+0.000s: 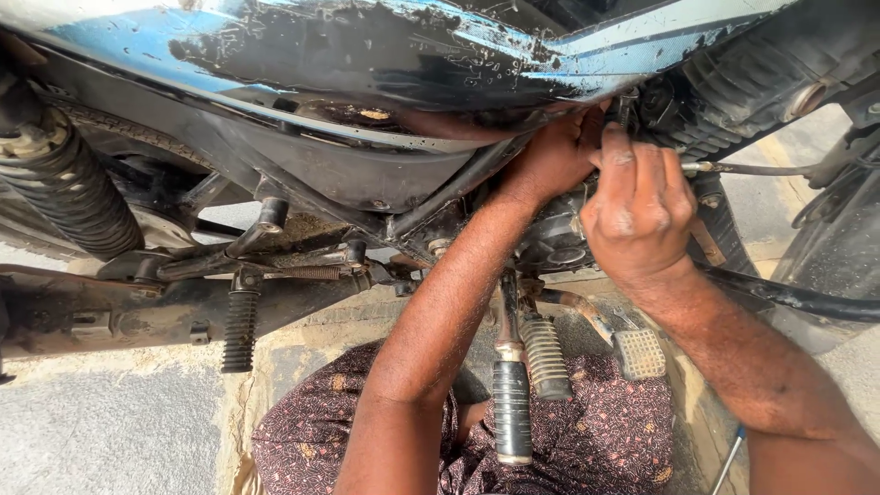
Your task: The person sits on the ground beside a motorcycle and works at the cable linkage near the engine. They thread the cable end into its fitting by hand, seat it, and use a wrench and a T-handle tool to loosen and tighten the cable adjuster and related fasteners, working with both hands on the assembly.
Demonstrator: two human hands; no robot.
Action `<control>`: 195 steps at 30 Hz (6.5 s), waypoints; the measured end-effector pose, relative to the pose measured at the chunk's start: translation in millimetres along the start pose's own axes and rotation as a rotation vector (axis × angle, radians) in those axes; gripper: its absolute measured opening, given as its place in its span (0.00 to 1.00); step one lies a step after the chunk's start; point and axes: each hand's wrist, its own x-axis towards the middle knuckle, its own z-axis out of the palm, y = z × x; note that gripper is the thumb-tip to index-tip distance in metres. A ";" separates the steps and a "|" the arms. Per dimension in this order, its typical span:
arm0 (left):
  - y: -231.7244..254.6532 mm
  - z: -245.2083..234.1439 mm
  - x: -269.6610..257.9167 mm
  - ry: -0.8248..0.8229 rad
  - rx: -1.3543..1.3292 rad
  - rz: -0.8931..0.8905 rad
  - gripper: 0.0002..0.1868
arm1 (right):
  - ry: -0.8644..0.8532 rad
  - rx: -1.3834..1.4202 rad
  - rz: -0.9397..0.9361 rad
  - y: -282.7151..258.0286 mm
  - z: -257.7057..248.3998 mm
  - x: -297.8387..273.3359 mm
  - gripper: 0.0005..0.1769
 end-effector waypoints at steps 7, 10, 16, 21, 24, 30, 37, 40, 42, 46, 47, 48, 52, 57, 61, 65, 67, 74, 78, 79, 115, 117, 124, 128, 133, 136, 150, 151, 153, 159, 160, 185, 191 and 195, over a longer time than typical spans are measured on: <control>-5.0 -2.8 -1.8 0.001 0.147 0.108 0.15 | -0.021 -0.107 -0.005 -10.7 -1.3 9.3 0.14; 1.4 -6.8 -1.3 -0.002 0.089 0.076 0.13 | -0.008 -0.182 -0.022 -11.2 0.2 11.0 0.13; 18.5 -19.0 -2.7 -0.028 0.017 -0.038 0.15 | -0.014 -0.208 -0.040 -5.9 -6.8 13.4 0.09; -0.3 -13.9 1.4 -0.021 0.109 -0.014 0.21 | 0.014 -0.019 -0.059 0.1 -37.5 1.1 0.17; 4.9 -22.7 -1.7 0.002 0.090 0.040 0.23 | 0.147 0.219 -0.017 -8.6 -48.8 -34.2 0.15; 20.9 -33.7 -3.8 0.060 0.112 0.104 0.21 | 0.175 0.607 0.360 -36.3 -53.5 -118.6 0.09; 76.8 -50.0 -25.9 0.087 0.245 0.245 0.23 | 0.173 0.983 0.924 -34.5 -27.9 -192.2 0.15; 88.1 -49.4 -33.2 0.089 0.227 0.136 0.24 | 0.156 1.062 1.041 -27.3 -16.3 -204.3 0.14; 84.6 -53.4 -37.7 0.103 0.302 0.123 0.24 | 0.125 1.068 1.027 -26.4 -19.8 -201.7 0.14; 87.9 -57.9 -39.5 0.110 0.634 0.212 0.21 | 0.062 1.219 1.152 -24.2 -22.2 -202.3 0.14; 83.5 -55.8 -35.2 0.109 0.640 0.212 0.21 | 0.064 1.225 1.153 -22.4 -22.1 -202.2 0.14; 78.7 -53.9 -31.1 0.085 0.683 0.175 0.17 | 0.042 1.234 1.174 -20.9 -21.8 -202.1 0.15; 78.7 -45.6 -21.9 0.054 0.737 0.020 0.12 | 0.018 1.244 1.174 -19.3 -22.7 -202.6 0.15; 98.1 -37.5 -21.0 0.172 0.617 -0.011 0.14 | -0.013 1.230 1.183 -15.0 -25.8 -202.4 0.16; 100.6 -35.4 -14.2 0.199 0.563 -0.040 0.15 | -0.033 1.228 1.201 -12.5 -24.2 -204.3 0.16; 90.2 -40.6 -9.4 0.157 0.523 -0.025 0.16 | -0.026 1.255 1.206 -11.5 -18.5 -208.7 0.16; 87.9 -41.3 -6.9 0.133 0.420 -0.060 0.18 | -0.011 1.280 1.242 -11.3 -16.2 -211.3 0.16; 96.2 -27.9 11.1 0.127 0.409 -0.155 0.19 | -0.005 1.285 1.253 -7.7 -16.6 -210.7 0.16; 78.8 -17.5 12.3 0.258 0.282 -0.190 0.17 | -0.013 1.312 1.284 -7.1 -12.1 -215.7 0.16; 72.2 -13.6 12.0 0.303 0.208 -0.158 0.15 | -0.008 1.331 1.301 -7.2 -9.3 -218.5 0.15; 119.5 -44.3 -17.5 0.112 0.476 -0.023 0.13 | -0.078 1.275 1.351 4.1 -0.7 -229.8 0.16; 121.3 -46.0 -24.2 0.106 0.569 0.056 0.13 | -0.066 1.283 1.331 4.7 -3.6 -226.4 0.16; 94.8 -41.2 -24.9 0.154 0.729 0.091 0.12 | -0.035 1.298 1.333 1.1 -2.2 -231.4 0.16; 91.5 -53.6 -12.9 0.058 0.656 0.016 0.13 | -0.063 1.259 1.336 -0.5 -3.8 -228.0 0.16; 69.3 -58.3 -13.6 -0.058 0.674 0.147 0.14 | -0.027 1.297 1.320 -1.2 -2.3 -229.5 0.16; 53.3 -54.7 -12.0 -0.002 0.523 0.060 0.14 | -0.030 1.286 1.329 -2.2 -2.9 -227.7 0.16; 93.2 -37.7 -1.5 0.040 0.423 -0.028 0.20 | -0.061 1.307 1.383 -1.5 1.8 -230.8 0.17; 94.9 -34.3 0.5 0.062 0.394 -0.063 0.20 | -0.054 1.326 1.396 -1.9 3.2 -233.8 0.17; 100.7 -30.9 5.2 0.092 0.391 -0.099 0.19 | -0.061 1.306 1.374 0.3 -0.3 -229.1 0.17; 69.6 -18.8 14.6 0.226 0.123 -0.321 0.15 | -0.062 1.272 1.318 0.8 -0.3 -229.0 0.16; 58.8 -15.9 16.8 0.283 -0.041 -0.361 0.14 | -0.062 1.273 1.312 0.9 0.6 -230.5 0.16; 82.0 -8.2 12.1 0.290 -0.114 -0.006 0.07 | -0.144 1.184 1.300 7.5 0.9 -228.1 0.16; 80.1 -6.3 17.1 0.327 0.090 0.028 0.07 | -0.175 1.158 1.316 6.9 1.8 -228.4 0.16; 79.9 -6.6 26.0 0.356 0.047 -0.152 0.06 | -0.174 1.167 1.302 7.3 2.1 -229.0 0.15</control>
